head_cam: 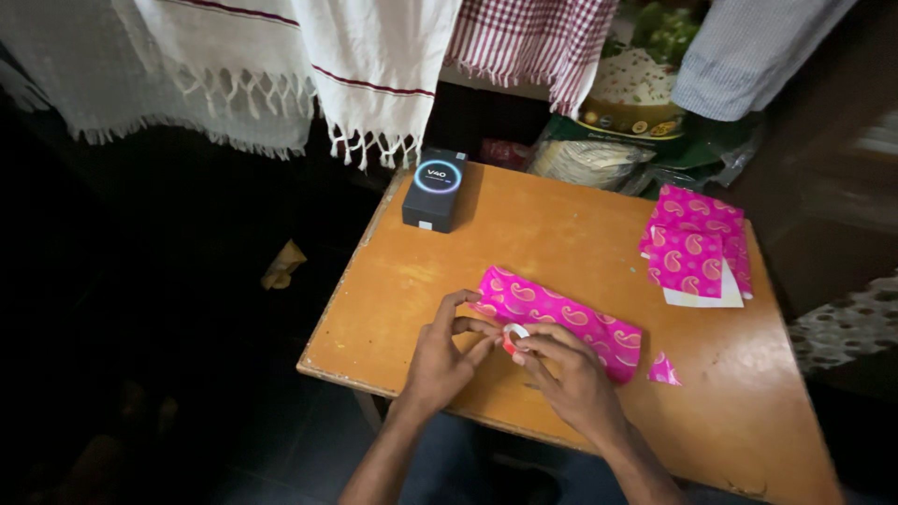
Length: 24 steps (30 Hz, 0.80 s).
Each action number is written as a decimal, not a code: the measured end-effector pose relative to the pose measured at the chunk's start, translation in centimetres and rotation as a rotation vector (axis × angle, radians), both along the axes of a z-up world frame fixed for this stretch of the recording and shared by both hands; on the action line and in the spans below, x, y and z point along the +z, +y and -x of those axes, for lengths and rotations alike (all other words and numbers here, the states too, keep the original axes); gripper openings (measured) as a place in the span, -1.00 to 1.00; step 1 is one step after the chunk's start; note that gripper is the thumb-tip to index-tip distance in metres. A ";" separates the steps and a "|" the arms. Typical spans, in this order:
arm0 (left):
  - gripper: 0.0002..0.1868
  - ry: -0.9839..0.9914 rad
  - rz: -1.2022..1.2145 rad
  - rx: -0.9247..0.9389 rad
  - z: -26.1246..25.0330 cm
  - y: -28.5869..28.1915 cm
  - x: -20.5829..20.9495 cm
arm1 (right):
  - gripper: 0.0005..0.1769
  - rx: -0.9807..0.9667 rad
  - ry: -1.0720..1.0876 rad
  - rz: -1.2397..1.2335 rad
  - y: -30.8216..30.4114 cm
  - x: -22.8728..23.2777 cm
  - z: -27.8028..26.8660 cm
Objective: The person wraps a rectangular object in pink patterned paper on a wooden table. They fold the paper, apply tape to secure the folds, and use scissors to trim excess paper from the ends.
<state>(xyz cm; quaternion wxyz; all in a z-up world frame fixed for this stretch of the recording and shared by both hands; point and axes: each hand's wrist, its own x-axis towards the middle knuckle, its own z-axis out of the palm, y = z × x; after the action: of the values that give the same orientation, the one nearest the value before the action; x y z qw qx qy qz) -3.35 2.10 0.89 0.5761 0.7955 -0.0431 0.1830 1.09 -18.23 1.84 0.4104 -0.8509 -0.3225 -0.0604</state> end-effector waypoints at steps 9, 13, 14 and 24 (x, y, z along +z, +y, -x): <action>-0.46 -0.124 -0.140 0.193 1.6 3.4 -1.3 | -0.72 -0.031 0.156 -0.032 5.7 -1.9 -0.6; -0.44 -0.137 -0.146 0.334 2.8 6.5 -1.3 | -0.73 0.016 0.018 -0.028 8.3 -4.1 -1.5; -0.46 -0.111 -0.137 0.385 3.3 7.4 -1.2 | -0.73 0.031 0.008 -0.013 8.8 -4.6 -1.6; -0.65 -0.024 0.568 0.106 0.2 8.3 -4.2 | -0.51 -0.018 0.208 0.018 8.1 -5.5 -2.8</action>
<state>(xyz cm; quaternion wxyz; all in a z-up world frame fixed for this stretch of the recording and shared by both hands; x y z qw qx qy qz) -3.60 10.36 -3.27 0.7648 0.6013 0.0447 0.2270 3.91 -10.11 -3.70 0.4336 -0.8589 -0.2710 0.0275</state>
